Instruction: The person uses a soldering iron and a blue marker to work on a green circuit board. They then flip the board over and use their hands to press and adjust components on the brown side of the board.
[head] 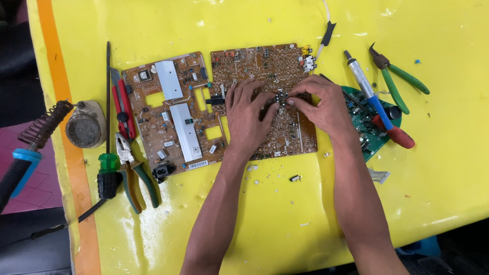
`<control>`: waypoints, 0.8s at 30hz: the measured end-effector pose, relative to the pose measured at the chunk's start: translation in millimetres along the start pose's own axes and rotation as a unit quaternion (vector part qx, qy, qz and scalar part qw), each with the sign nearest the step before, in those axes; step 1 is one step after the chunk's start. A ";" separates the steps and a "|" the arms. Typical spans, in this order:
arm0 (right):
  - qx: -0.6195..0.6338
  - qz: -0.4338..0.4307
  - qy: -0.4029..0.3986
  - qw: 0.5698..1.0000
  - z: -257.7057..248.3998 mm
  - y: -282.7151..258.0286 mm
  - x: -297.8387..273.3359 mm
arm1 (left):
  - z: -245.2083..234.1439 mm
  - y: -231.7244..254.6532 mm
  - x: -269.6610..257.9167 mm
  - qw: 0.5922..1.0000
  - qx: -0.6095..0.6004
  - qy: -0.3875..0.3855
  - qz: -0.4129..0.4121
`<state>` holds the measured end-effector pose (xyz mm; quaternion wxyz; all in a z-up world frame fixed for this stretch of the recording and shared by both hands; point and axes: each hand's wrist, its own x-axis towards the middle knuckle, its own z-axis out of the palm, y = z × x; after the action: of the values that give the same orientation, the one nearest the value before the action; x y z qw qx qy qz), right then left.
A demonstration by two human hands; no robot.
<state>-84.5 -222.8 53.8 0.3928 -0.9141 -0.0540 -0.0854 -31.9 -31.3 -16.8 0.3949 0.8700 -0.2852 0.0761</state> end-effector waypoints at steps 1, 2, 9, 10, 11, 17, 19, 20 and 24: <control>-0.003 0.004 0.001 1.000 0.8 0.0 0.2 | 0.4 -0.3 -0.2 1.000 -0.001 0.000 -0.001; -0.006 0.007 0.003 1.000 1.3 0.0 0.7 | 0.8 -0.5 0.0 1.000 -0.002 -0.001 -0.003; 0.012 0.015 0.012 1.000 3.9 4.6 -0.1 | 1.5 -0.3 -0.1 1.000 -0.007 0.005 0.000; 0.013 0.011 0.014 1.000 4.3 6.0 0.2 | 1.9 -0.4 -0.2 1.000 -0.005 0.006 0.001; 0.013 0.007 0.016 1.000 4.7 7.3 0.4 | 2.2 -0.5 -0.3 1.000 -0.003 0.007 0.001; -0.012 -0.005 0.001 1.000 1.0 2.9 -0.5 | -2.3 2.8 0.7 1.000 -0.003 -0.008 -0.008; -0.031 -0.033 0.010 0.999 4.9 12.0 -4.2 | -0.8 2.4 0.6 1.000 -0.005 -0.002 -0.004; -0.049 -0.060 0.019 0.997 7.5 16.4 -5.8 | -0.5 1.8 0.1 1.000 -0.008 0.003 -0.002; -0.105 -0.104 0.028 0.989 10.1 14.4 -5.2 | 1.8 -0.7 -0.4 1.000 -0.004 0.013 0.003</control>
<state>-86.1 -225.5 35.8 0.2852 -0.9369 -0.1284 -0.1560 -32.0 -32.1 -18.6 0.4021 0.8662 -0.2833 0.0876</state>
